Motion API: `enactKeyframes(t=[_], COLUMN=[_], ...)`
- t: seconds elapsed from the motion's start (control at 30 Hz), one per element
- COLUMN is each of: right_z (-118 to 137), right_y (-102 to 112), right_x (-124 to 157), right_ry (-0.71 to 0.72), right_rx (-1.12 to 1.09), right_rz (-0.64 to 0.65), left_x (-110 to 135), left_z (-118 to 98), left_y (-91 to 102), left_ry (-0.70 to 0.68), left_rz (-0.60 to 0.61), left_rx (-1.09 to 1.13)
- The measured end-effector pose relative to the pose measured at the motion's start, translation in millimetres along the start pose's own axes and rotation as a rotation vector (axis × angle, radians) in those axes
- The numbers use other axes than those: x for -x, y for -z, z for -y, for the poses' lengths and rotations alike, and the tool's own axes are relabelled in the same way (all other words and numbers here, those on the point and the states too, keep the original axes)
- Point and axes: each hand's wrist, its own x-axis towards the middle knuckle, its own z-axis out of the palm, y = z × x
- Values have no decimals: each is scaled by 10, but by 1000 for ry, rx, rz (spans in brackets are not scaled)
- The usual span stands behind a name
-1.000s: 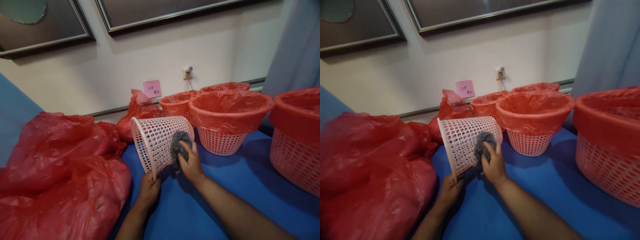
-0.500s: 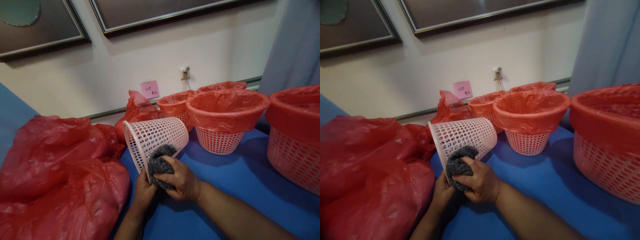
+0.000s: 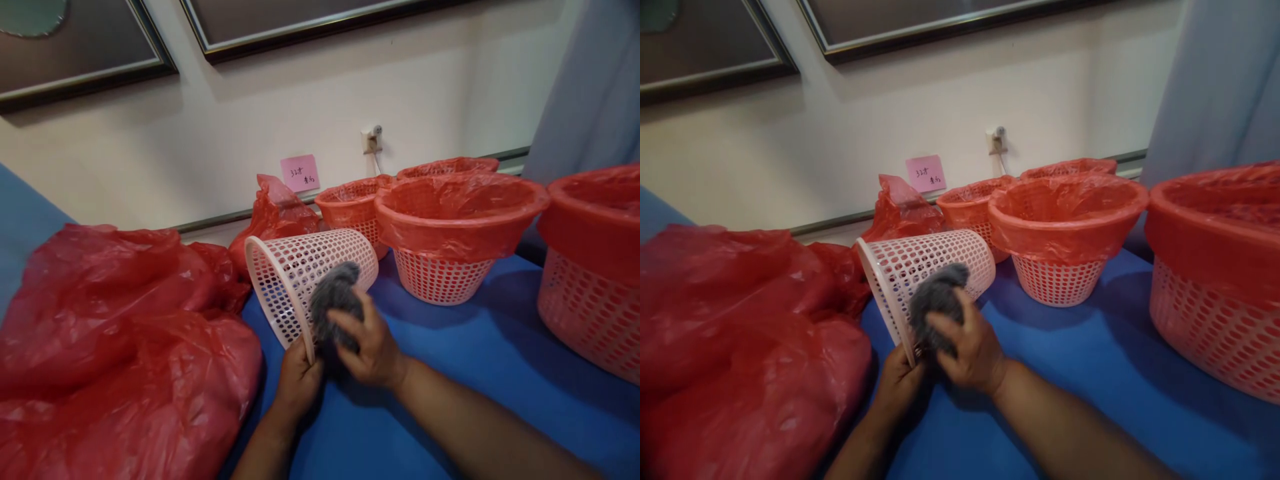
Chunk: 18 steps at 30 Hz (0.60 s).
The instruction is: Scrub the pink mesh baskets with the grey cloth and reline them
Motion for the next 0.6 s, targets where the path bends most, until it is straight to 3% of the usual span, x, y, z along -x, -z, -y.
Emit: enactKeyframes(t=[0.07,0.1,0.17,0.3,0.37,0.43,0.53,0.6], right_z=[183,197,65,-469,-588,-511,-167,49], right_y=[1,-1,-5,14,33,49,65,75], right_x=[27,30,9,-99,-132,-125,-74,-46], right_ry=[246,253,40,-669,-808,-693,-210,85], right_rx=[-49,-58,-28,54,50,56,32,-35], right_rz=[102,99,-3,-306,-369,-332,-110,46], left_x=[10,13,12,-27,-58,-82,-78,-39], left_z=[20,28,41,81,93,84,53,48], left_y=[6,9,16,20,15,8,13,28], left_ry=[-12,-11,-8,-9,-5,-4,-22,-38], left_rz=[14,26,58,92,110,159,205,131], left_rx=[-11,-15,-20,-54,-86,-124,-182,-169])
